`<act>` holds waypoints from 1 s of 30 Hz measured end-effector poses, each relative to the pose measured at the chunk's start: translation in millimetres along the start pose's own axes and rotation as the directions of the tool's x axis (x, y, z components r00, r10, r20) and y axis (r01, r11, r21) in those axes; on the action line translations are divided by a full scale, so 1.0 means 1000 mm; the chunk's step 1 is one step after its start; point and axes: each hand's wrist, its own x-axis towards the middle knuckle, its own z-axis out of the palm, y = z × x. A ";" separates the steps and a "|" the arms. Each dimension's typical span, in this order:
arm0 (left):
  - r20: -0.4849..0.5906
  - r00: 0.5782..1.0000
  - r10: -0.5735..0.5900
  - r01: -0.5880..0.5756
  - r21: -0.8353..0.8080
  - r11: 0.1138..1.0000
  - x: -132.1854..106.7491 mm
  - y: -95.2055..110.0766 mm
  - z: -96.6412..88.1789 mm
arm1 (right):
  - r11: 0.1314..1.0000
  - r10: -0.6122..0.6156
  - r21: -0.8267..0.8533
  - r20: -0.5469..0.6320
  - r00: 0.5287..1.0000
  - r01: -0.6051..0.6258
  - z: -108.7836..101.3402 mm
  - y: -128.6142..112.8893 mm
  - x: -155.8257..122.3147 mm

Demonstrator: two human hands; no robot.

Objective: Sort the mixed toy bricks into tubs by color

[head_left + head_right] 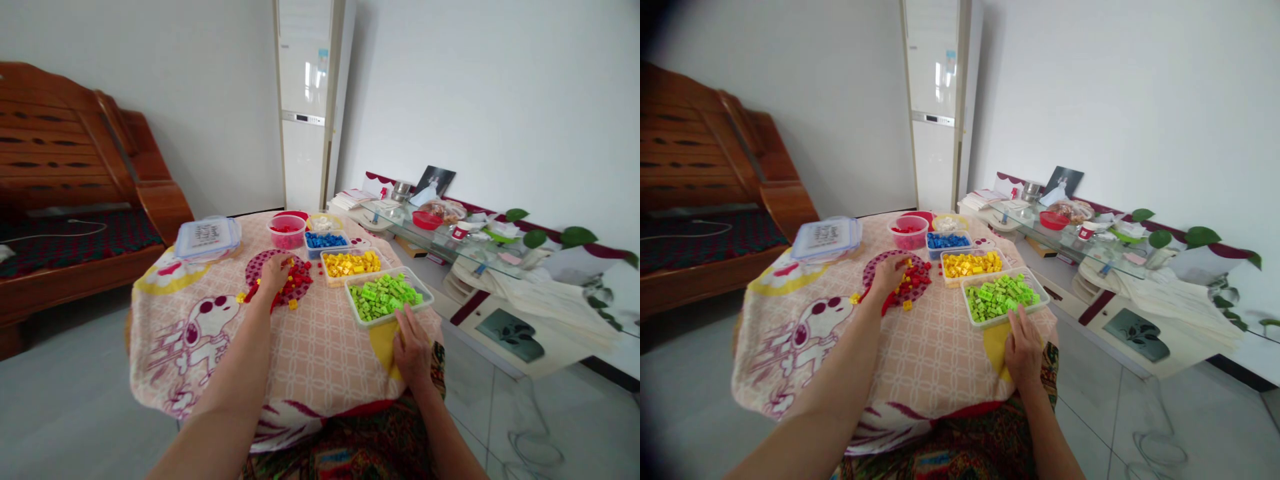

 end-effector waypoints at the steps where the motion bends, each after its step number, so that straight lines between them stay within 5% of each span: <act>1: -0.007 1.000 0.013 -0.013 -0.034 0.999 0.000 0.002 0.001 | 1.000 -0.003 -0.002 -0.002 1.000 0.003 0.000 0.000 0.000; 7: -0.003 0.992 0.122 -0.120 -0.228 0.966 -0.003 0.041 0.019 | 1.000 -0.003 -0.008 -0.015 1.000 0.003 -0.001 -0.002 0.001; 14: 0.008 0.953 0.303 -0.297 -0.179 0.938 0.003 0.099 0.052 | 1.000 -0.002 0.006 -0.010 1.000 0.002 -0.001 -0.003 0.002; 17: -0.017 0.979 0.203 -0.204 -0.145 0.968 0.007 0.088 0.039 | 1.000 0.007 0.006 -0.003 1.000 -0.007 -0.002 -0.003 0.002; 20: -0.060 0.998 0.008 -0.011 -0.050 0.999 0.007 0.056 0.014 | 1.000 0.004 0.009 -0.005 1.000 -0.004 -0.002 -0.003 0.002; 24: -0.084 0.969 -0.232 0.238 0.079 0.968 0.003 0.015 -0.012 | 1.000 -0.005 0.008 -0.007 1.000 0.005 0.000 -0.001 0.001; 30: 0.028 0.943 -0.333 0.312 0.283 0.907 0.000 0.002 -0.012 | 1.000 -0.006 0.004 -0.018 1.000 0.007 0.000 -0.001 0.001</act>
